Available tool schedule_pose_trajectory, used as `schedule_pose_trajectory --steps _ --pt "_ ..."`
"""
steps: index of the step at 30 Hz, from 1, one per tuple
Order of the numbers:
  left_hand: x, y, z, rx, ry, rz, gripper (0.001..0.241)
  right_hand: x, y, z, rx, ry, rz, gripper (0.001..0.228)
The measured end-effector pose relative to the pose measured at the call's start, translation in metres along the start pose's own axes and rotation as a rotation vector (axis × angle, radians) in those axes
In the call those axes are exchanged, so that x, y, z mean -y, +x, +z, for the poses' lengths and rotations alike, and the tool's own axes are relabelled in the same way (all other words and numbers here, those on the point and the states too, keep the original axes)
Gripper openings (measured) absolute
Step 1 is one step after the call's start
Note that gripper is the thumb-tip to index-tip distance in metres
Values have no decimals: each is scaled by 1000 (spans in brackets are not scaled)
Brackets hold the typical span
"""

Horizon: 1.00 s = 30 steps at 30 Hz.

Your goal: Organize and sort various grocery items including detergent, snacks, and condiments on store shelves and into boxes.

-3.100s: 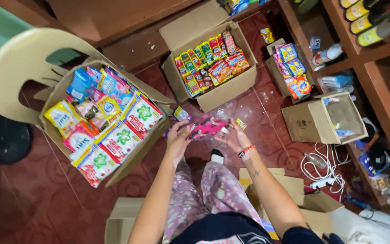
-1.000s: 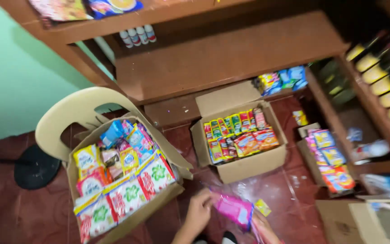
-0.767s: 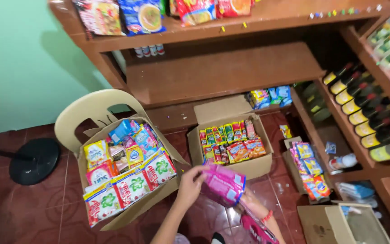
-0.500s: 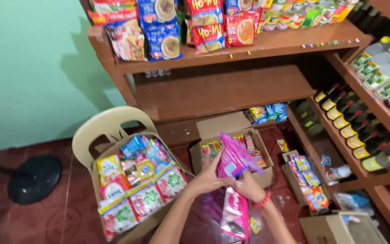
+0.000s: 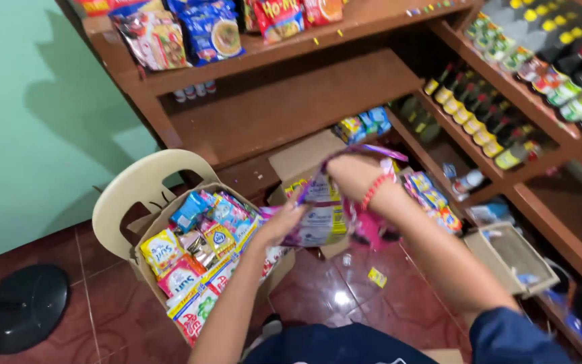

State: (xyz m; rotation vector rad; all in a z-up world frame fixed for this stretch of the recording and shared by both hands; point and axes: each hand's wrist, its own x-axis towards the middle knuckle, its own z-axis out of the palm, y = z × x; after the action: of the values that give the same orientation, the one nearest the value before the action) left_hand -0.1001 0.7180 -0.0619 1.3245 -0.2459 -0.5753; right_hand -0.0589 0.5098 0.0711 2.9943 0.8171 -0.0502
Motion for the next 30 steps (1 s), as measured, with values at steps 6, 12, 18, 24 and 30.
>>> schedule_pose_trajectory --steps 6,12,18,24,30 --pt "28 -12 -53 72 -261 -178 61 25 -17 -69 -48 152 50 36" --pt "-60 -41 -64 171 -695 -86 57 -41 -19 79 93 880 -51 42" --pt "-64 -38 -87 147 -368 128 55 28 -20 86 -331 1204 -99 32" --pt "-77 -48 -101 47 141 69 37 40 -12 58 -269 1625 224 21" --pt "-101 -61 -92 -477 607 462 25 49 -4 30 -321 1563 186 21"
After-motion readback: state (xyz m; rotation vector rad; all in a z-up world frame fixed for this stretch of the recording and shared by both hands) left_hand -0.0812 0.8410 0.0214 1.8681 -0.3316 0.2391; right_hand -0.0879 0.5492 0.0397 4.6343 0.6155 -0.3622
